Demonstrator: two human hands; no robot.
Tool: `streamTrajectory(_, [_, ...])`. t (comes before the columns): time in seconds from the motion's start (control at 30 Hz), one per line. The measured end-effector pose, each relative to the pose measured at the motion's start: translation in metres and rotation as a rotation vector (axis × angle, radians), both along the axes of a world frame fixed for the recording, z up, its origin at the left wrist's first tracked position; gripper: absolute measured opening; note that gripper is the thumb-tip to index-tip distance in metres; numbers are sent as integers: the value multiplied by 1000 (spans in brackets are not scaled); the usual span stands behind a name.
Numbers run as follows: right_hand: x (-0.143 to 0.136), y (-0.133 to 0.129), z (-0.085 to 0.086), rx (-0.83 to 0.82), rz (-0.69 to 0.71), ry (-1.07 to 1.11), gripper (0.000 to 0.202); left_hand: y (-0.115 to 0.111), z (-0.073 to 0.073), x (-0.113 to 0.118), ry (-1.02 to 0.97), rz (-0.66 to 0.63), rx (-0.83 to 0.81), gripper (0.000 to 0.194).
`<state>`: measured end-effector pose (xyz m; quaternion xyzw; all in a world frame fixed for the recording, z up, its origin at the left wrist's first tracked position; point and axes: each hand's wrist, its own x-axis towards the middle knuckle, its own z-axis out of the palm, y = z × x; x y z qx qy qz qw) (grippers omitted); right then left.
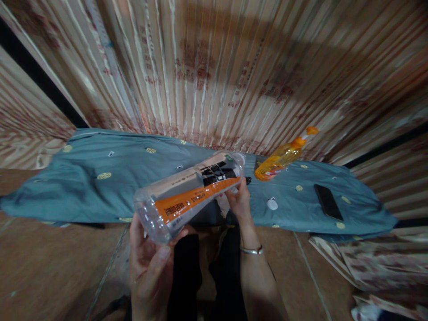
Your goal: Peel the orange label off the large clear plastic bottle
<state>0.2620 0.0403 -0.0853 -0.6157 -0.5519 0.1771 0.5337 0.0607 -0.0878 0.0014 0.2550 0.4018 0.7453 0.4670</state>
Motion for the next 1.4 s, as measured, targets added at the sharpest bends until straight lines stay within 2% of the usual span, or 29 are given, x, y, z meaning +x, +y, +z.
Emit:
streamTrajectory(0.6, [0, 1, -3, -1, -23, -17, 33, 2, -1, 0, 1, -2, 40, 62])
streamTrajectory(0.97, [-1, 0, 3, -32, 10, 35, 36, 1, 3, -1, 11, -2, 12, 61])
streamTrajectory(1.17, [-1, -1, 4, -29, -10, 2, 33, 0, 0, -1, -4, 7, 13, 65])
streamTrajectory(1.4, [0, -1, 2, -10, 35, 36, 37, -2, 0, -3, 6, -30, 12, 62])
